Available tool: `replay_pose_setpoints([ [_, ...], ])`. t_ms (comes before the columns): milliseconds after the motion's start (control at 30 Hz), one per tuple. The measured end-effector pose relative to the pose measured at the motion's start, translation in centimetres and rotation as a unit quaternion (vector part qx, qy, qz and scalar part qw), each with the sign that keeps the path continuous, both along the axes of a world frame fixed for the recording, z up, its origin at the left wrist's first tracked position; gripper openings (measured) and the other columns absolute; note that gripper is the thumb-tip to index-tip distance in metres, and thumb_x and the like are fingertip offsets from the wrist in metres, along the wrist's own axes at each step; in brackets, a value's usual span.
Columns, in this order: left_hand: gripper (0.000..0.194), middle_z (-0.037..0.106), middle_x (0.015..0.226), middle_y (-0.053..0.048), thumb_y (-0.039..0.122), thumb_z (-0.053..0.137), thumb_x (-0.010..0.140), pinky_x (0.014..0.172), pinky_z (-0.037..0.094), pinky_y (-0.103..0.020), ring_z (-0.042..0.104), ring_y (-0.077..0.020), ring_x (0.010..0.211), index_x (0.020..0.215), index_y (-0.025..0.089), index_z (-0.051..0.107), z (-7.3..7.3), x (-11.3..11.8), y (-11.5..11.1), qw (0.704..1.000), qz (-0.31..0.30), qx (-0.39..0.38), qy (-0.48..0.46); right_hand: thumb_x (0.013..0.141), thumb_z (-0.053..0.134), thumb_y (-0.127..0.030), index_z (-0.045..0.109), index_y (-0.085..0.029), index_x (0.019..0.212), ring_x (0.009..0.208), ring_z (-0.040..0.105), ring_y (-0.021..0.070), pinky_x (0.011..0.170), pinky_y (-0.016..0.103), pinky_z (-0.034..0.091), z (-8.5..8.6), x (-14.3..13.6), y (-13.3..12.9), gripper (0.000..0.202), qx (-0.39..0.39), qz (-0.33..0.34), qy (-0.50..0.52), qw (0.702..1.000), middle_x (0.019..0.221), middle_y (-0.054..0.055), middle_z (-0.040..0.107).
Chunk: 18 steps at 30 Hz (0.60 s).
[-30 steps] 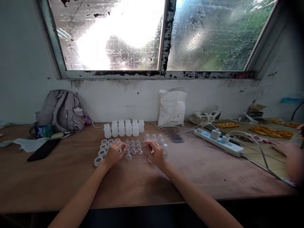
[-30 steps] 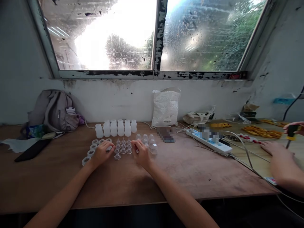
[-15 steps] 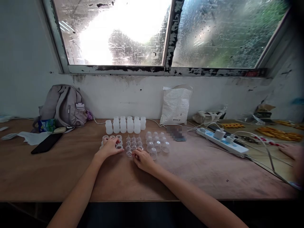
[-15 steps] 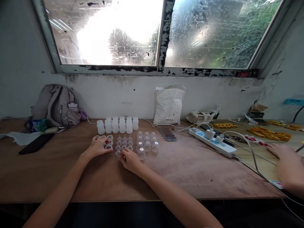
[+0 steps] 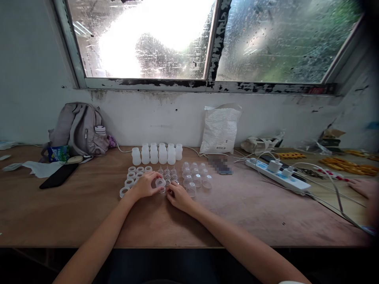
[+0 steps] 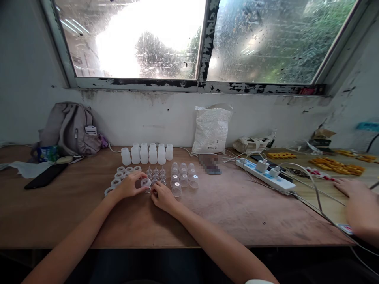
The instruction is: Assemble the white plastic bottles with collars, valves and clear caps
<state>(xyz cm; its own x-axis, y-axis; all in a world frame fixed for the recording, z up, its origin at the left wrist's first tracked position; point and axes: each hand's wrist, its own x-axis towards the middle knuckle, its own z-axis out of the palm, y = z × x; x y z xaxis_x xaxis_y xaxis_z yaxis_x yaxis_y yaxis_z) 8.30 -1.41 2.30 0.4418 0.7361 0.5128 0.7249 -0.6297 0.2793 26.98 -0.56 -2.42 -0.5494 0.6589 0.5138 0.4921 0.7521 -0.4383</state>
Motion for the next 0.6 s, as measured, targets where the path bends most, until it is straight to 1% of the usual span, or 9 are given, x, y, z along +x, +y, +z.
replay_pose_setpoints([
  [133, 0.027, 0.058, 0.086, -0.003, 0.038, 0.057, 0.069, 0.072, 0.042, -0.029, 0.053, -0.0184, 0.081, 0.089, 0.02, 0.053, -0.5, 0.0, 0.0, 0.999, -0.012, -0.025, 0.033, 0.07, 0.047, -0.008, 0.051, -0.018, 0.072, 0.064, 0.047, 0.0108, 0.06, 0.022, 0.038, -0.1, 0.0, 0.1, 0.011, -0.012, -0.002, 0.012, 1.0, 0.075, 0.002, 0.049],
  [267, 0.029, 0.058, 0.085, -0.003, 0.04, 0.057, 0.069, 0.07, 0.042, -0.028, 0.053, -0.0184, 0.08, 0.09, 0.021, 0.053, -0.9, 0.1, 0.1, 0.997, -0.019, -0.047, 0.051, 0.072, 0.047, -0.009, 0.051, -0.017, 0.073, 0.066, 0.048, 0.0121, 0.062, 0.023, 0.039, 0.0, 0.0, 0.2, 0.009, -0.003, -0.006, 0.033, 0.999, 0.075, 0.002, 0.05],
  [400, 0.034, 0.058, 0.088, -0.004, 0.039, 0.06, 0.066, 0.07, 0.042, -0.029, 0.053, -0.0189, 0.082, 0.094, 0.021, 0.053, -1.6, 0.6, 0.3, 0.997, -0.027, -0.058, 0.043, 0.079, 0.043, -0.014, 0.051, -0.018, 0.089, 0.067, 0.05, 0.0128, 0.065, 0.024, 0.041, 0.2, -0.1, 0.1, 0.013, -0.002, -0.018, 0.064, 0.998, 0.077, 0.003, 0.052],
  [533, 0.031, 0.057, 0.087, -0.005, 0.037, 0.06, 0.067, 0.071, 0.043, -0.029, 0.053, -0.0187, 0.08, 0.091, 0.019, 0.053, -2.2, 0.8, 0.7, 0.997, -0.024, -0.063, 0.028, 0.081, 0.044, -0.018, 0.048, -0.021, 0.108, 0.071, 0.051, 0.0129, 0.068, 0.026, 0.042, 0.2, -0.4, 0.0, 0.028, -0.005, -0.005, 0.04, 0.999, 0.087, 0.004, 0.052],
  [600, 0.029, 0.057, 0.086, -0.005, 0.037, 0.059, 0.068, 0.07, 0.043, -0.029, 0.053, -0.0186, 0.079, 0.088, 0.018, 0.053, -2.4, 0.8, 0.8, 0.997, -0.022, -0.065, 0.026, 0.08, 0.045, -0.018, 0.047, -0.022, 0.109, 0.073, 0.051, 0.0131, 0.07, 0.027, 0.042, 0.2, -0.5, 0.0, 0.03, -0.005, 0.002, 0.026, 1.0, 0.089, 0.004, 0.051],
])
